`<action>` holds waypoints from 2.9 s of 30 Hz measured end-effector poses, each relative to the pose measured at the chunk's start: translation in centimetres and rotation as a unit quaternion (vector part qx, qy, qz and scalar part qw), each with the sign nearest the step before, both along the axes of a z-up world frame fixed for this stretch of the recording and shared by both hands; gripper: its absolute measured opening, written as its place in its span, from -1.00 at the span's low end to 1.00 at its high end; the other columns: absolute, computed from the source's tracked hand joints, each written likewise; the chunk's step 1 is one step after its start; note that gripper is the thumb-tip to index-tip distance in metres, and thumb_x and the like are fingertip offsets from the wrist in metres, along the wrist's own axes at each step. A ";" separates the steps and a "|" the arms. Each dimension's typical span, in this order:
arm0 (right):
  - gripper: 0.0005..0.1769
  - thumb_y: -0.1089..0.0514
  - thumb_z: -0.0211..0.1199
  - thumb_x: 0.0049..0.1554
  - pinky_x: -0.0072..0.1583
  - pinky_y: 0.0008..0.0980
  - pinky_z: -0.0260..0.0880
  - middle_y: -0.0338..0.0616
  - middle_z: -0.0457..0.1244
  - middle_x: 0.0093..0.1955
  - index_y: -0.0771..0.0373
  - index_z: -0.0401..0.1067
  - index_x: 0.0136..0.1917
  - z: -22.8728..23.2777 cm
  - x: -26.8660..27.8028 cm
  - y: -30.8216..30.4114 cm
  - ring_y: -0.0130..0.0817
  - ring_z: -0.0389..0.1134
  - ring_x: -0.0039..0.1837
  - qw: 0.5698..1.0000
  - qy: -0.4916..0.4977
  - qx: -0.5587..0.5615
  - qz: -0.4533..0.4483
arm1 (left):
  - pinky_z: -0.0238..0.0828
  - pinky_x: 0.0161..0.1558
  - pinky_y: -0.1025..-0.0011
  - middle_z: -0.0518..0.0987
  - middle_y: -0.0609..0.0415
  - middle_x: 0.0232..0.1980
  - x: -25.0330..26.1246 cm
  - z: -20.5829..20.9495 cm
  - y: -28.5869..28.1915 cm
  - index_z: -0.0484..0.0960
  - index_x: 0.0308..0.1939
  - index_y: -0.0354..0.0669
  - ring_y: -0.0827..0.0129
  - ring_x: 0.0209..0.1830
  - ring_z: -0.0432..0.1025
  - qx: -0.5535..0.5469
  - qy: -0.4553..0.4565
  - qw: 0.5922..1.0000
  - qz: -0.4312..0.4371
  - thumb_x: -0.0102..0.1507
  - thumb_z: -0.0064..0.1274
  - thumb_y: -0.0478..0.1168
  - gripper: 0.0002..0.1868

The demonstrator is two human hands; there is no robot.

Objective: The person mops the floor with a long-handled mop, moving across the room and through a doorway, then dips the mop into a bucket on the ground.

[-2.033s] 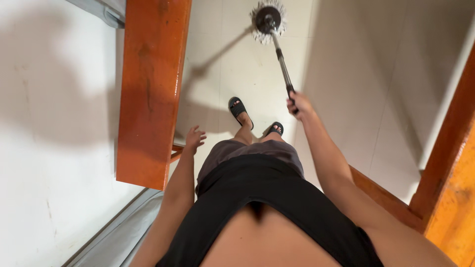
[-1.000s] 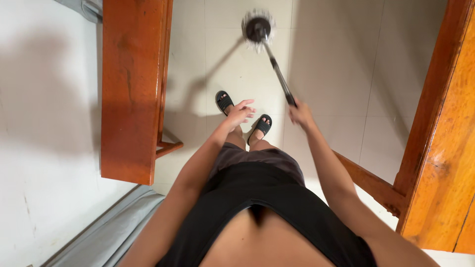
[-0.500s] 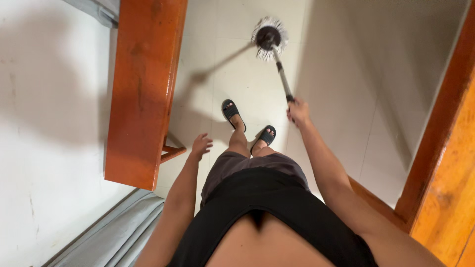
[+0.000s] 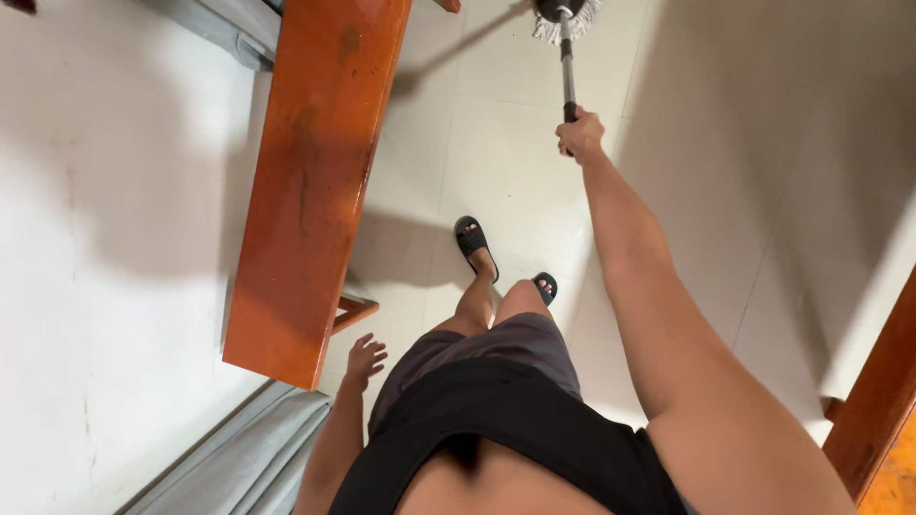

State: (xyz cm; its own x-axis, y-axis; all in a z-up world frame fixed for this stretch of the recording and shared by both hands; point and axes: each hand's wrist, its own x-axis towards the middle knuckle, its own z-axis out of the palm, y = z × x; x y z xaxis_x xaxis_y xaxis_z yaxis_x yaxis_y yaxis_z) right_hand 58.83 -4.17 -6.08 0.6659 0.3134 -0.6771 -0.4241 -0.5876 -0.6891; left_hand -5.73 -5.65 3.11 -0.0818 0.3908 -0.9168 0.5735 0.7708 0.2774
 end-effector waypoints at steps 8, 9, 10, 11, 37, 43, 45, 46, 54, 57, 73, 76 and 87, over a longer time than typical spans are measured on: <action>-0.54 0.02 0.13 0.20 -0.22 -0.16 0.49 0.05 0.36 -0.35 0.02 0.33 0.37 0.0 -7.5 -11.2 -0.10 0.41 -0.41 0.944 -0.165 -0.139 0.250 | 0.49 0.10 0.15 0.56 -0.09 0.23 4.0 -2.9 5.6 0.23 0.51 -0.07 0.15 0.12 0.51 0.040 -0.024 0.995 -0.084 0.39 -0.13 -0.17 -0.42; -0.54 0.02 0.16 0.19 -0.18 -0.13 0.49 0.06 0.37 -0.35 0.00 0.35 0.36 0.5 -8.2 -13.6 -0.09 0.42 -0.38 0.935 -0.181 -0.150 0.267 | 0.48 0.09 0.18 0.57 -0.07 0.23 5.4 -3.6 6.3 0.23 0.51 -0.06 0.17 0.12 0.51 0.046 -0.030 0.993 -0.106 0.38 -0.11 -0.19 -0.41; -0.54 0.02 0.19 0.19 -0.14 -0.10 0.49 0.07 0.38 -0.35 -0.03 0.36 0.36 1.1 -9.1 -16.0 -0.09 0.43 -0.35 0.925 -0.194 -0.161 0.285 | 0.47 0.08 0.22 0.57 -0.06 0.23 6.4 -4.1 7.2 0.22 0.51 -0.05 0.19 0.12 0.51 0.052 -0.034 0.990 -0.128 0.37 -0.10 -0.21 -0.40; -0.56 0.01 0.23 0.19 -0.12 -0.07 0.48 0.06 0.40 -0.30 0.00 0.38 0.34 2.1 -10.3 -18.5 -0.06 0.43 -0.33 0.910 -0.225 -0.156 0.310 | 0.47 0.05 0.23 0.58 -0.05 0.23 7.5 -4.6 7.7 0.22 0.51 -0.04 0.20 0.10 0.51 0.062 -0.062 0.987 -0.133 0.37 -0.15 -0.21 -0.41; -0.62 -0.02 0.10 0.27 -0.32 -0.25 0.44 -0.05 0.33 -0.33 0.08 0.31 0.33 3.2 -10.4 -8.1 -0.31 0.34 -0.42 0.960 -0.066 -0.138 0.233 | 0.47 0.03 0.17 0.55 -0.07 0.22 2.4 -1.7 2.6 0.20 0.53 -0.05 0.18 0.10 0.50 0.035 -0.036 0.996 -0.071 0.37 -0.15 -0.14 -0.38; -0.50 0.00 0.09 0.25 -0.15 -0.04 0.48 0.19 0.39 -0.22 0.05 0.25 0.44 5.0 -16.1 -20.1 0.01 0.42 -0.31 0.932 -0.112 -0.177 0.297 | 0.47 -0.02 0.18 0.59 -0.06 0.16 3.7 -2.0 4.0 0.23 0.51 -0.08 0.19 0.05 0.52 0.037 -0.031 0.990 -0.133 0.31 -0.08 -0.21 -0.35; -0.45 -0.03 0.27 0.18 -0.05 0.08 0.44 0.17 0.39 -0.06 0.12 0.32 0.39 7.5 -18.1 -25.3 0.21 0.41 -0.10 0.890 -0.285 -0.125 0.333 | 0.48 -0.06 0.19 0.61 -0.05 0.12 5.9 -2.8 4.6 0.25 0.50 -0.03 0.21 0.00 0.54 0.017 -0.041 0.989 -0.141 0.30 -0.07 -0.20 -0.36; -0.43 -0.05 0.25 0.17 -0.06 0.01 0.47 0.10 0.39 -0.07 0.05 0.33 0.42 9.3 -19.3 -28.2 0.06 0.45 -0.17 0.921 -0.216 -0.141 0.293 | 0.48 -0.08 0.20 0.61 -0.05 0.11 6.9 -3.3 4.8 0.26 0.49 -0.02 0.20 -0.01 0.53 0.019 -0.045 0.987 -0.155 0.30 -0.05 -0.21 -0.36; -0.38 -0.08 0.18 0.22 -0.21 -0.12 0.53 0.06 0.38 -0.39 -0.06 0.27 0.53 17.1 -21.2 -33.8 -0.14 0.43 -0.38 0.925 0.007 -0.267 0.271 | 0.49 -0.12 0.27 0.62 0.00 0.11 14.7 -6.4 7.0 0.30 0.46 -0.01 0.24 0.00 0.56 0.039 -0.095 0.969 -0.224 0.32 -0.04 -0.19 -0.41; -0.41 -0.09 0.20 0.22 -0.15 -0.11 0.50 0.10 0.35 -0.39 0.07 0.34 0.47 13.0 -20.7 -30.8 -0.08 0.44 -0.37 0.931 -0.072 -0.209 0.292 | 0.47 -0.12 0.30 0.62 0.00 0.10 15.6 -6.7 7.5 0.31 0.46 -0.01 0.27 0.01 0.55 0.056 -0.120 0.963 -0.233 0.34 -0.05 -0.18 -0.42; -0.59 -0.07 0.05 0.28 -0.12 -0.03 0.47 0.12 0.38 -0.21 0.11 0.32 0.33 4.3 -15.7 -15.6 0.00 0.42 -0.31 0.938 -0.113 -0.165 0.285 | 0.48 0.02 0.18 0.59 -0.05 0.15 2.8 -1.8 3.6 0.24 0.51 -0.03 0.16 0.05 0.52 0.030 -0.033 0.989 -0.141 0.35 -0.11 -0.18 -0.39; -0.52 -0.12 0.05 0.28 -0.03 0.03 0.46 0.17 0.40 -0.17 0.07 0.29 0.40 6.4 -17.7 -23.2 0.08 0.44 -0.22 0.911 -0.173 -0.184 0.324 | 0.47 0.04 0.13 0.60 -0.07 0.15 1.9 -1.2 2.6 0.26 0.51 -0.01 0.16 0.07 0.52 -0.010 -0.011 0.990 -0.139 0.33 -0.06 -0.18 -0.37; -0.51 -0.08 0.09 0.27 -0.15 -0.07 0.49 0.16 0.39 -0.16 -0.04 0.31 0.44 14.3 -20.0 -25.1 -0.04 0.44 -0.30 0.929 -0.053 -0.267 0.251 | 0.50 0.05 0.22 0.57 -0.06 0.23 8.5 -3.9 5.6 0.21 0.52 -0.03 0.17 0.12 0.53 0.028 -0.061 0.986 -0.155 0.33 -0.11 -0.21 -0.36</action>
State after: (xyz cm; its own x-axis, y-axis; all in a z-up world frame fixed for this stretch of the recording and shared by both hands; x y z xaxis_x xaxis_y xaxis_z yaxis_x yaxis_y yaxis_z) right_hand 38.84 -29.25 8.26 0.5980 0.2416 -0.7642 0.0501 -0.9629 -0.2652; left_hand 2.82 -0.04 -0.81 0.1600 0.4305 -0.8883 0.7388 0.5446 0.3970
